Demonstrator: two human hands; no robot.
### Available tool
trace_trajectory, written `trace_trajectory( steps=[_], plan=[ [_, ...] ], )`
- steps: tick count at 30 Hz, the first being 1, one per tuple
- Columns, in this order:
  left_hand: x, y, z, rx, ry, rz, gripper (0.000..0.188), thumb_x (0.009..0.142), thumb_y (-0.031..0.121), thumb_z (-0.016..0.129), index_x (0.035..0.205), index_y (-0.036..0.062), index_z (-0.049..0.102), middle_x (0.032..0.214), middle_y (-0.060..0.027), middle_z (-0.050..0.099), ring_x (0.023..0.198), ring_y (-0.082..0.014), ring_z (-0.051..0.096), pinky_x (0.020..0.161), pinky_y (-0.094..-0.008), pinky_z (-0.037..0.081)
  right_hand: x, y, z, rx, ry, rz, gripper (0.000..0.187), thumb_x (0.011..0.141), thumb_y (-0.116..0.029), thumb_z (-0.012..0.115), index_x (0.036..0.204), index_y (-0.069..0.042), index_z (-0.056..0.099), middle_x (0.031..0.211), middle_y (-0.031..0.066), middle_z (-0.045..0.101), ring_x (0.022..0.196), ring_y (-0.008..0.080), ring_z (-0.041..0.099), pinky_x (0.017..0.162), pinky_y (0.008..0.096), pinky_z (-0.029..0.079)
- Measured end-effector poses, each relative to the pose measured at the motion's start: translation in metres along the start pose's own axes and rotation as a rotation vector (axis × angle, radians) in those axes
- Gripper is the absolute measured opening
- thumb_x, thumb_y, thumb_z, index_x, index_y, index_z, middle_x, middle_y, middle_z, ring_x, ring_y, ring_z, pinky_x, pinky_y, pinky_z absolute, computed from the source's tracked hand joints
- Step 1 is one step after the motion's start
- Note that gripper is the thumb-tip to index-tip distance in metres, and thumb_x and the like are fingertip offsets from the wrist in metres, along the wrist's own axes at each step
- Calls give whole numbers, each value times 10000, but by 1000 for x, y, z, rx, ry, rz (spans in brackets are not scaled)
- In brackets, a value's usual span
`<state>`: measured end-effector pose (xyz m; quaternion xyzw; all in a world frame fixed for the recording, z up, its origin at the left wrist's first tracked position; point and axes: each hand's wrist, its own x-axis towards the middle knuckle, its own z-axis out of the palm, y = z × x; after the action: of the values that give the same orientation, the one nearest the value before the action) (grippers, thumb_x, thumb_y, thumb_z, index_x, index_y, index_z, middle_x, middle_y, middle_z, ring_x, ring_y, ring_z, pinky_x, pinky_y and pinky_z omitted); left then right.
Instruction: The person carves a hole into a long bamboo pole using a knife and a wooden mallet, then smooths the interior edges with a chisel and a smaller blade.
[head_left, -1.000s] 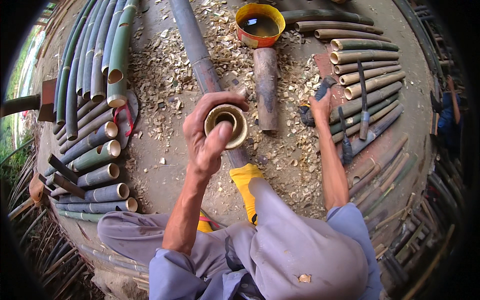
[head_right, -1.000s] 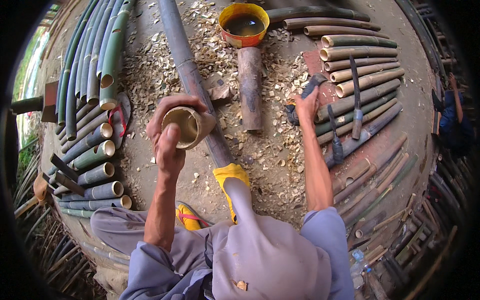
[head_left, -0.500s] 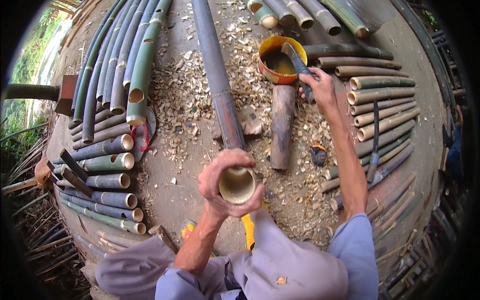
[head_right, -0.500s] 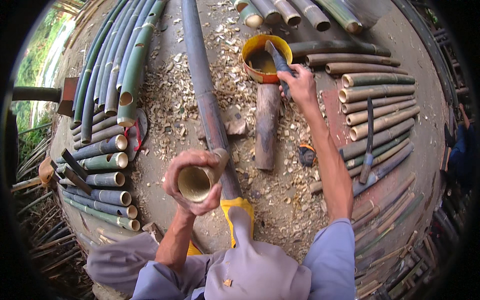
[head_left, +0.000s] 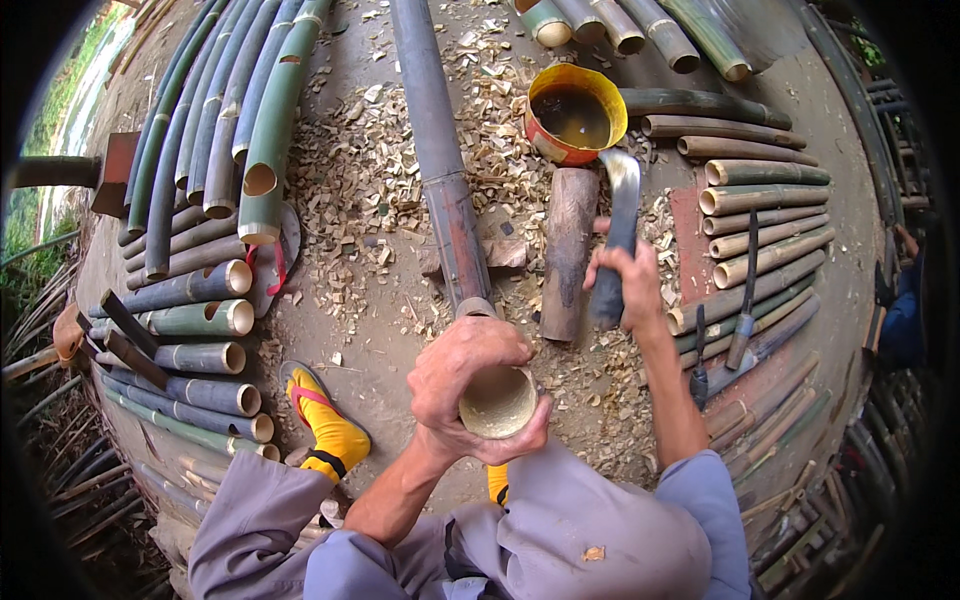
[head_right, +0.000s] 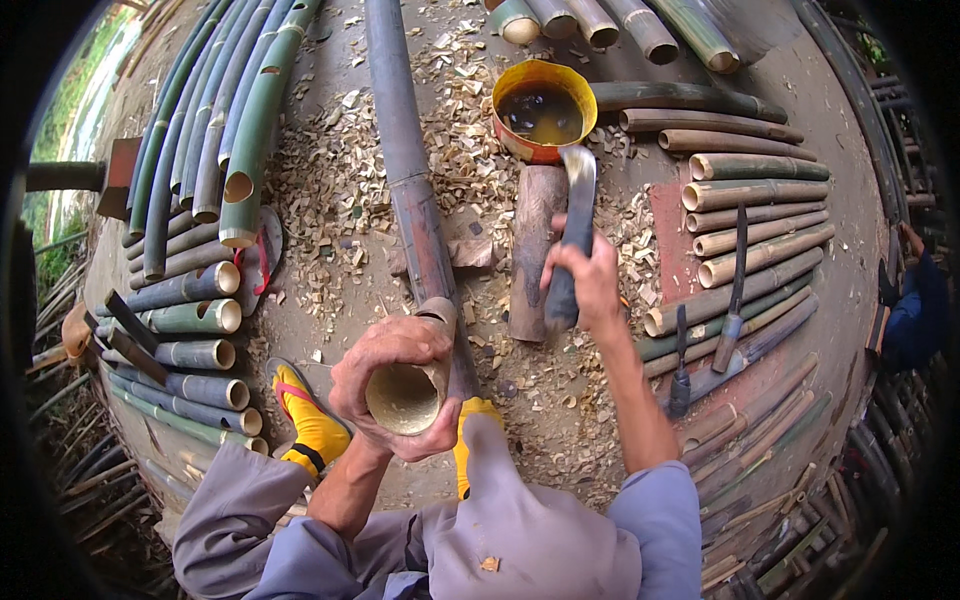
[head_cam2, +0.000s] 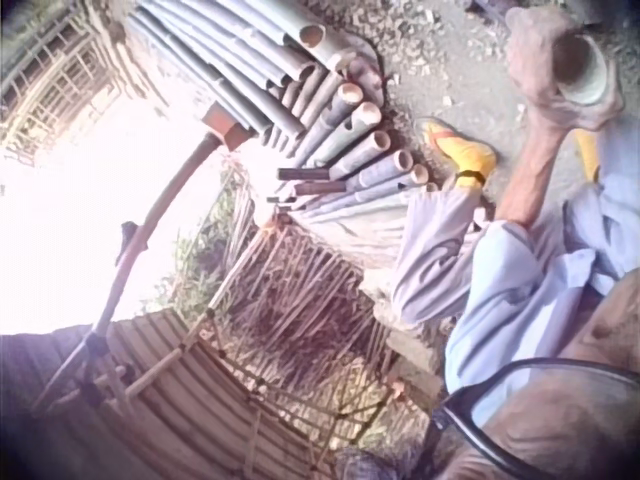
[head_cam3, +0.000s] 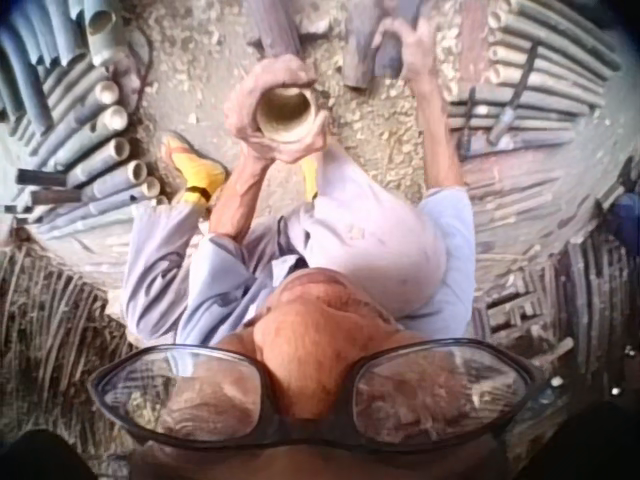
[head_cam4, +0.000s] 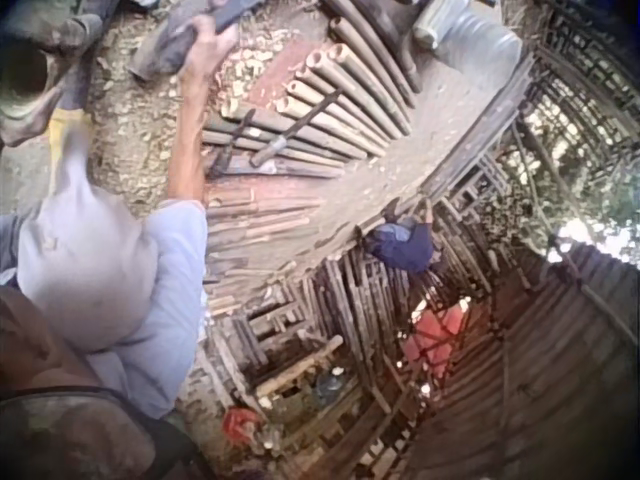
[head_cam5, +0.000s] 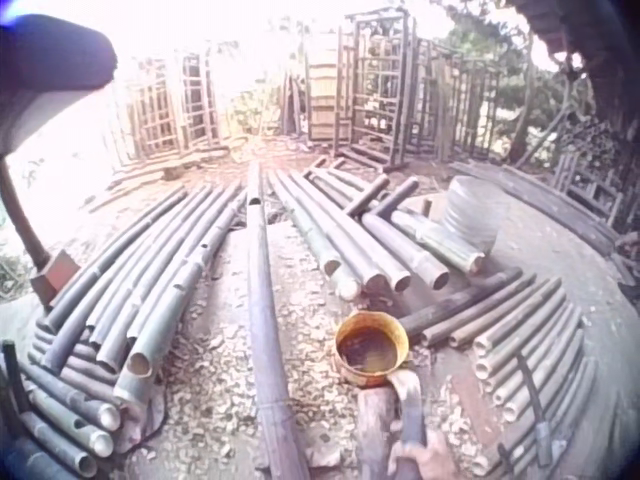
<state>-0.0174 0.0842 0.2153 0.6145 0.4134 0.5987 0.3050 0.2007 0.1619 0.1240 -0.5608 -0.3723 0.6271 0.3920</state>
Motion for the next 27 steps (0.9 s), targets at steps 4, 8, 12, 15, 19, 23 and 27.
trace_trajectory(
  steps=[4,8,12,15,19,23,27],
  plan=[
    [1,0,-2,-14,4,17,395,546,59,761,899,-11,600,763,-109,615,683,-262,630,635,-344,511,-44,37,6,15,95,-2,377,781,-110,554,1110,61,486,668,62,555,537,148,571,530,286,481],
    [0,-4,-6,-60,10,25,398,543,49,764,900,-9,600,754,-108,615,683,-269,634,633,-356,514,-61,55,19,34,113,26,396,800,-79,552,1161,60,467,686,64,552,537,145,567,517,282,480],
    [2,-2,-7,-97,1,1,375,548,48,766,883,0,606,753,-116,619,672,-267,636,641,-357,516,-65,60,32,5,135,20,406,837,-108,576,1187,61,459,691,63,551,537,142,563,516,277,477],
    [4,3,-6,-90,-4,-20,369,552,48,763,886,3,612,756,-117,617,687,-268,634,646,-360,513,-66,69,33,-54,165,-61,356,850,-87,572,1168,42,475,735,53,556,560,128,565,522,277,480],
    [-6,2,-7,-132,74,-32,370,557,55,747,891,-4,598,754,-122,618,689,-277,635,670,-393,514,-65,67,38,-59,124,32,338,875,-123,562,1166,32,484,738,37,555,569,118,561,530,275,481],
    [-6,2,-19,-147,28,-34,370,551,69,735,878,2,575,732,-129,614,653,-268,636,682,-418,519,-74,67,37,-189,95,18,357,904,-165,564,1191,31,485,703,25,560,566,99,552,530,264,466],
    [-3,1,-19,-172,1,-44,379,550,62,726,890,2,569,724,-124,610,659,-278,640,693,-426,518,-78,70,33,-174,68,1,417,909,-207,581,1247,16,480,709,29,579,574,88,554,531,258,462]
  ],
)
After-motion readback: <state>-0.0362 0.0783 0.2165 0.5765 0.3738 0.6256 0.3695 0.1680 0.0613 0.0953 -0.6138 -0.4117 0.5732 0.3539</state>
